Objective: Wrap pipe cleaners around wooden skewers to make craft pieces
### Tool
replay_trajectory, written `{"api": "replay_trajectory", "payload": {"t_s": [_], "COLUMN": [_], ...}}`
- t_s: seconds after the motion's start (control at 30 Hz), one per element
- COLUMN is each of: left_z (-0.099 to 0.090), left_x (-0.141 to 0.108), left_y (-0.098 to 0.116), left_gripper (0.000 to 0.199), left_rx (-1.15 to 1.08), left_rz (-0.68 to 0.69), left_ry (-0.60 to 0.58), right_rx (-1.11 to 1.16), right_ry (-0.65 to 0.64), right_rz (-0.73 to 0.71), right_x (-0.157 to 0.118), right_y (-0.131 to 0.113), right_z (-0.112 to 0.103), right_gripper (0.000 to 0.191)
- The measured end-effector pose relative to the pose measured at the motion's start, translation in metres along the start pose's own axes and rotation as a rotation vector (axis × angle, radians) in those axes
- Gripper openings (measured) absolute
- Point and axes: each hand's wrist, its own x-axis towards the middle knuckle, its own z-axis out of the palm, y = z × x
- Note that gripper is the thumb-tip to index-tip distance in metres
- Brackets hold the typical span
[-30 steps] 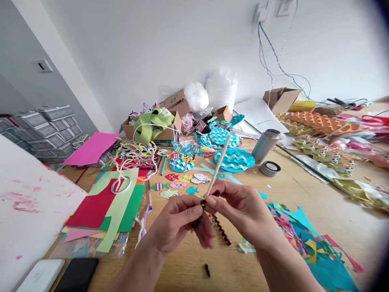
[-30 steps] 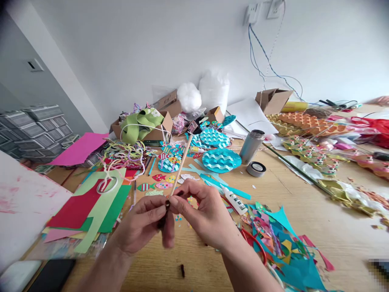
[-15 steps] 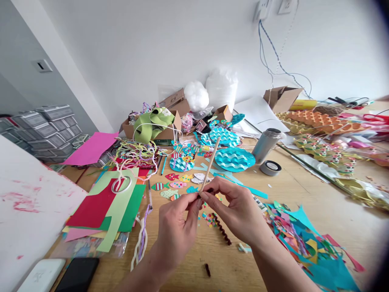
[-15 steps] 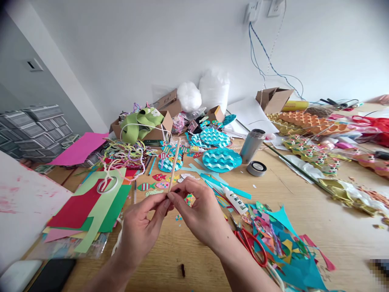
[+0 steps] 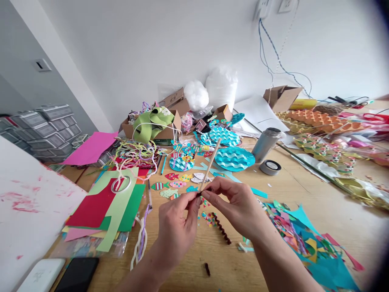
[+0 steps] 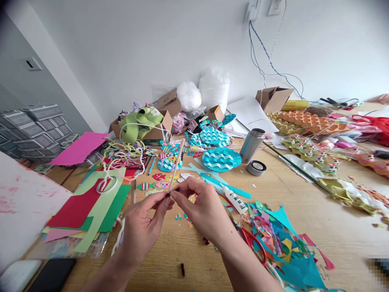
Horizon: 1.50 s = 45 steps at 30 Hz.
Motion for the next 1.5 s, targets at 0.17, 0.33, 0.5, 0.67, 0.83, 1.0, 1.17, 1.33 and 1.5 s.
{"api": "replay_trajectory", "payload": {"t_s": [0.17,0.33,0.5,0.67,0.83,1.0,1.17,1.33,1.5], "left_z": [0.002,0.004,0.003,-0.001,-0.003,-0.003,-0.002,-0.004,-0.005], "left_x": [0.001,0.001,0.002,0.004,0.002,0.002,0.002,0.002,0.004], "left_y": [0.004,0.005,0.006,0.008,0.001,-0.002,-0.001,-0.003,-0.003], "left_gripper": [0.011,0.011,0.018,0.02,0.018,0.014,0.013,0.012,0.016], "left_rx": [-0.099,-0.249,-0.51,-0.751,-0.933,-1.092,-1.229,-1.25,-1.21], "left_rz": [-0.109,-0.26,-0.479,-0.606,-0.624,-0.631,-0.624,-0.591,-0.604], "left_ry": [-0.054,-0.079,-0.13,-0.23,-0.297,-0.335,-0.376,-0.48,-0.542], "right_rx": [-0.074,-0.102,-0.104,-0.084,-0.026,0.017,0.219,0.364,0.383], "right_ry": [0.058,0.069,0.061,0.018,-0.006,0.004,-0.067,-0.165,-0.19], "right_rz": [-0.012,-0.034,-0.076,-0.102,-0.082,-0.063,-0.027,0.013,0.023], "right_x": [-0.001,-0.002,-0.003,-0.005,-0.007,-0.007,-0.005,-0.003,0.0], "right_y": [-0.001,-0.002,-0.004,-0.008,-0.01,-0.005,-0.001,0.0,0.003], "right_z": [0.001,0.003,0.003,0.001,-0.003,-0.006,-0.007,-0.011,-0.012], "right_gripper": [0.013,0.015,0.017,0.018,0.018,0.02,0.022,0.021,0.019]}}
